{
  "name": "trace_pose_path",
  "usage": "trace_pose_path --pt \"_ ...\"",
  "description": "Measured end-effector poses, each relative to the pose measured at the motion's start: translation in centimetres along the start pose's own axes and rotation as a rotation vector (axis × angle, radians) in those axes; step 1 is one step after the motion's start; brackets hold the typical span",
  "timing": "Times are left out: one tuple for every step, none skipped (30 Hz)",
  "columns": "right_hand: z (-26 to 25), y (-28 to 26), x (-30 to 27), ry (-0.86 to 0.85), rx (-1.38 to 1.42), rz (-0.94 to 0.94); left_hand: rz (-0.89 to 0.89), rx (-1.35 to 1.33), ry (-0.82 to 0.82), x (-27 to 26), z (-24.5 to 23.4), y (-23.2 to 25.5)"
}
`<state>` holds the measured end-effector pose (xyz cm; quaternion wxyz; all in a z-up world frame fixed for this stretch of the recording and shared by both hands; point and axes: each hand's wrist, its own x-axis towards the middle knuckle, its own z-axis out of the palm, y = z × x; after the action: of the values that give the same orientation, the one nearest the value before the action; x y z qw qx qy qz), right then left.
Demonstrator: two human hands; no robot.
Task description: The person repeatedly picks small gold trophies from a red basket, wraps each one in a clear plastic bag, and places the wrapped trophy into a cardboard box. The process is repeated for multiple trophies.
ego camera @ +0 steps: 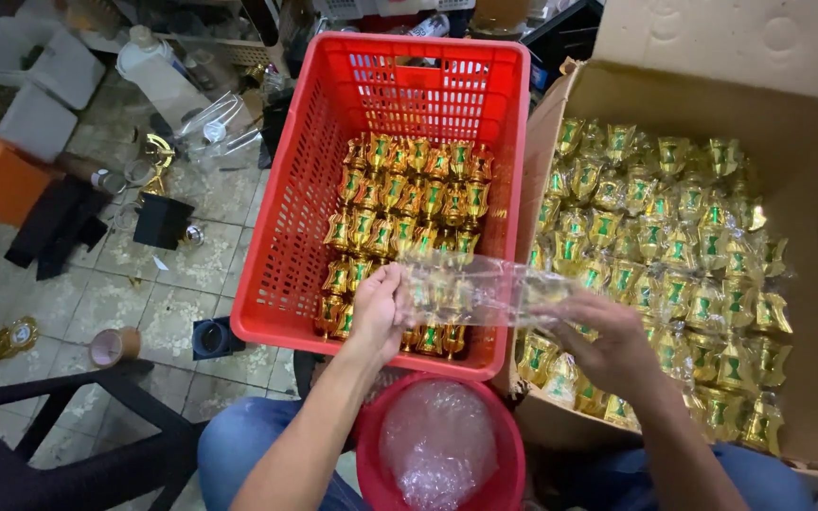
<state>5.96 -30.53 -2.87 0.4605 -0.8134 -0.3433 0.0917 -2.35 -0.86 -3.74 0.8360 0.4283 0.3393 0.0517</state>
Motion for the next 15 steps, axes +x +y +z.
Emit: trace_pose_path --pt "-0.2 1.1 -0.3 0.022 -0.007 -0.003 -0.004 0.038 0.015 0.2 -0.5 -0.2" --pt "-0.4 0.8 -0.2 0.023 -0.008 -0.005 -0.002 0.038 0.014 0.5 -0.6 -0.2" --pt "-0.7 0.5 -0.1 0.082 0.006 -0.047 -0.030 0.065 0.008 0.7 -0.8 -0.3" --pt "-1.0 0.2 -0.1 0.141 0.020 -0.090 -0.059 0.091 0.003 0.9 -1.1 -0.3" --pt "-1.4 -0.5 0.1 0.141 0.020 -0.092 -0.057 0.091 0.003 0.9 -1.0 -0.1" --pt "-1.7 -1.2 0.3 0.160 -0.007 -0.112 -0.075 0.106 0.001 0.8 -0.9 0.0" --pt "-2.0 -1.9 0.4 0.180 -0.035 -0.132 -0.092 0.122 -0.002 0.7 -0.9 0.1" --pt "-2.1 -1.8 0.4 0.178 -0.035 -0.133 -0.091 0.121 -0.001 0.7 -0.9 -0.1" --pt "-2.2 -1.7 0.3 0.179 0.019 -0.142 -0.064 0.149 -0.024 0.7 -0.9 -0.3" --pt "-2.3 -1.7 0.3 0.181 0.072 -0.152 -0.037 0.176 -0.049 0.7 -0.8 -0.5" --pt "-2.1 -0.9 0.1 0.182 0.070 -0.153 -0.035 0.175 -0.050 0.3 -0.4 -0.1" --pt "-1.8 -0.2 -0.1 0.161 0.137 -0.119 0.029 0.192 -0.049 0.0 0.0 0.2" --pt "-1.6 0.6 -0.4 0.140 0.203 -0.084 0.094 0.209 -0.047 -0.4 0.4 0.5" --pt "-1.1 1.2 -0.7 0.142 0.204 -0.083 0.093 0.211 -0.049 -0.4 0.5 0.4" --pt "-0.7 1.8 -1.0 0.109 0.309 -0.033 0.113 0.227 -0.036 -0.4 0.5 0.3"
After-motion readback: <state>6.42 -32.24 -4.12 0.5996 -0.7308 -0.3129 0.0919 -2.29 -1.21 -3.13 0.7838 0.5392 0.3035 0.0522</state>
